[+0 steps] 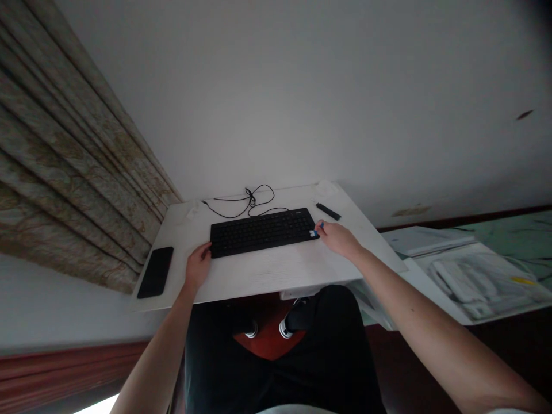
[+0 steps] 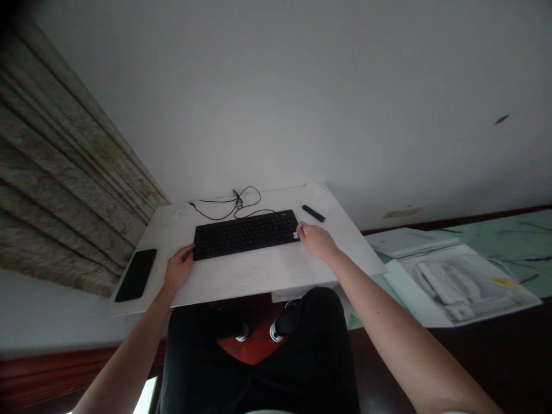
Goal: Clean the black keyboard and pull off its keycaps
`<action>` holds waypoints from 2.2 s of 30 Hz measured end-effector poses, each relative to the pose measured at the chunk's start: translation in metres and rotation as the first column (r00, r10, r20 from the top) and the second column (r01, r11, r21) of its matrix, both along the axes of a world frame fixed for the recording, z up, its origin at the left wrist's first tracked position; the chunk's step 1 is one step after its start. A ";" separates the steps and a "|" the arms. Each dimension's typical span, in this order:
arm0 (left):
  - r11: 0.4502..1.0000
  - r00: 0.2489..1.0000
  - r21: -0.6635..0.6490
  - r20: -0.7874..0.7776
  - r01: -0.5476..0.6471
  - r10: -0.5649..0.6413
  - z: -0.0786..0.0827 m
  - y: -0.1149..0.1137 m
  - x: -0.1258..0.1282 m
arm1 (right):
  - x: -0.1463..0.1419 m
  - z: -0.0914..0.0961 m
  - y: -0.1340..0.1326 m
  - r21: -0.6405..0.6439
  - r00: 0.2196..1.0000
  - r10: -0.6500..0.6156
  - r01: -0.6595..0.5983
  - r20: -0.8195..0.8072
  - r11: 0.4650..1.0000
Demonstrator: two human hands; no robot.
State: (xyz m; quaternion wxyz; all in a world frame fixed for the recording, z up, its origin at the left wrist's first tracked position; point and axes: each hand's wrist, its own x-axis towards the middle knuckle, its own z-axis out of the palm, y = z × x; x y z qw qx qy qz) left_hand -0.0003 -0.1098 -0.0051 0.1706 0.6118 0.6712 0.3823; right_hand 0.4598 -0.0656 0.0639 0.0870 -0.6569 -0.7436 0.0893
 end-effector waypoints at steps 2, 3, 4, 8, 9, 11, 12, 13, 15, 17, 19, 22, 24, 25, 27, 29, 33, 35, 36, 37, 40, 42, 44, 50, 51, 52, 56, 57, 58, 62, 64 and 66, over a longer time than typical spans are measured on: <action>1.000 1.000 0.001 0.002 -0.003 0.003 0.000 0.000 0.000 | 0.005 0.001 0.001 0.022 0.998 0.004 -0.003 -0.056 1.000; 1.000 1.000 0.000 0.004 -0.003 0.003 0.000 0.000 0.000 | 0.005 0.001 0.001 0.032 0.995 0.020 -0.017 -0.102 0.999; 1.000 1.000 0.000 0.006 -0.004 0.004 0.000 0.001 0.000 | 0.003 0.000 0.000 0.037 0.987 0.045 -0.040 -0.155 0.999; 1.000 1.000 -0.001 0.005 -0.005 0.005 -0.001 0.002 -0.001 | -0.004 -0.006 -0.004 0.026 0.969 0.117 -0.114 -0.217 0.993; 1.000 1.000 -0.001 0.004 -0.005 0.005 -0.001 0.002 -0.001 | -0.002 -0.007 -0.005 0.020 0.979 0.098 -0.096 -0.179 0.995; 1.000 1.000 0.000 0.001 -0.007 0.007 -0.001 0.002 -0.001 | 0.005 -0.008 -0.004 0.014 0.995 0.035 -0.034 -0.093 0.999; 1.000 1.000 0.002 0.000 -0.008 0.008 -0.001 0.002 -0.001 | 0.010 -0.007 -0.003 0.013 0.998 0.012 -0.011 -0.065 1.000; 1.000 1.000 0.005 0.000 -0.009 0.009 -0.002 0.002 -0.001 | 0.015 -0.006 -0.002 0.013 0.999 0.000 0.001 -0.051 1.000; 1.000 1.000 0.010 0.002 -0.009 0.009 -0.002 0.002 -0.001 | 0.020 -0.003 0.001 0.018 0.998 -0.005 0.006 -0.065 1.000; 1.000 1.000 0.015 0.003 -0.007 0.007 -0.002 0.002 -0.001 | 0.017 0.000 0.002 0.026 0.992 0.020 -0.017 -0.128 1.000; 1.000 1.000 0.018 0.005 -0.007 0.007 -0.002 0.002 -0.001 | 0.008 0.000 0.003 0.031 0.974 0.087 -0.082 -0.208 0.996; 1.000 1.000 0.010 0.014 -0.007 0.007 -0.002 0.002 -0.001 | -0.002 -0.002 0.002 0.022 0.968 0.146 -0.145 -0.206 0.989; 1.000 1.000 0.004 0.019 -0.007 0.007 -0.002 0.002 -0.001 | 0.002 -0.004 0.002 0.010 0.986 0.102 -0.101 -0.130 0.995; 1.000 1.000 0.003 0.020 -0.007 0.007 -0.002 0.002 -0.001 | 0.007 -0.004 0.003 0.006 0.992 0.068 -0.067 -0.104 0.998; 1.000 1.000 0.006 0.019 -0.006 0.006 -0.002 0.002 -0.001 | 0.020 -0.003 0.006 0.004 0.993 0.016 -0.016 -0.118 1.000; 1.000 1.000 0.009 0.015 -0.006 0.006 -0.002 0.002 -0.001 | 0.030 -0.002 0.011 0.007 0.980 -0.003 0.005 -0.199 1.000; 1.000 1.000 0.004 0.004 -0.001 0.001 -0.001 0.002 -0.001 | 0.029 -0.003 0.023 -0.016 0.920 -0.011 0.005 -0.392 1.000; 1.000 1.000 0.004 0.001 0.003 -0.003 -0.001 0.002 -0.002 | 0.024 -0.005 0.029 -0.038 0.903 -0.016 0.000 -0.429 0.999; 1.000 1.000 0.006 0.001 0.004 -0.004 -0.002 0.002 -0.002 | 0.022 -0.006 0.031 -0.038 0.906 -0.016 -0.001 -0.422 0.999; 1.000 1.000 0.008 0.002 0.004 -0.005 -0.002 0.002 -0.002 | 0.022 -0.007 0.034 -0.032 0.916 -0.017 0.004 -0.401 0.999; 1.000 1.000 0.015 0.009 0.004 -0.004 -0.002 0.002 -0.001 | 0.027 -0.005 0.040 -0.011 0.954 -0.068 0.067 -0.293 0.998; 1.000 1.000 0.017 0.013 0.002 -0.003 -0.002 0.002 0.000 | 0.028 -0.003 0.042 -0.019 0.960 -0.126 0.125 -0.249 0.992; 1.000 1.000 0.016 0.017 0.001 -0.001 -0.003 0.001 0.000 | 0.022 -0.001 0.044 -0.019 0.948 -0.147 0.148 -0.281 0.989; 1.000 1.000 0.001 0.024 -0.002 0.002 -0.004 0.001 -0.001 | -0.041 -0.008 0.038 -0.110 0.807 -0.016 -0.061 -0.590 0.992; 1.000 1.000 -0.002 0.028 -0.002 0.002 -0.005 0.001 -0.001 | -0.052 -0.009 0.037 -0.127 0.799 0.005 -0.102 -0.601 0.987; 1.000 0.999 -0.005 0.032 -0.001 0.001 -0.005 0.002 -0.001 | -0.062 -0.010 0.036 -0.137 0.797 0.027 -0.137 -0.603 0.981; 1.000 0.999 -0.008 0.041 -0.011 0.012 -0.006 0.002 0.000 | -0.106 -0.009 0.036 -0.069 0.783 0.101 -0.181 -0.614 0.981; 1.000 0.999 -0.006 0.042 -0.015 0.016 -0.006 0.002 0.000 | -0.121 -0.009 0.036 -0.040 0.769 0.112 -0.176 -0.629 0.984; 1.000 0.999 -0.004 0.044 -0.018 0.018 -0.006 0.002 0.000 | -0.137 -0.009 0.037 -0.018 0.749 0.117 -0.170 -0.652 0.985; 1.000 0.999 0.000 0.040 -0.022 0.022 -0.007 0.003 0.001 | -0.218 -0.014 0.035 -0.022 0.672 0.156 -0.249 -0.724 0.968; 1.000 0.999 0.005 0.025 -0.024 0.023 -0.007 0.003 0.001 | -0.257 -0.017 0.033 -0.005 0.675 0.214 -0.307 -0.706 0.952; 1.000 1.000 0.011 0.012 -0.020 0.020 -0.006 0.003 0.001 | -0.285 -0.020 0.030 0.003 0.673 0.246 -0.340 -0.697 0.940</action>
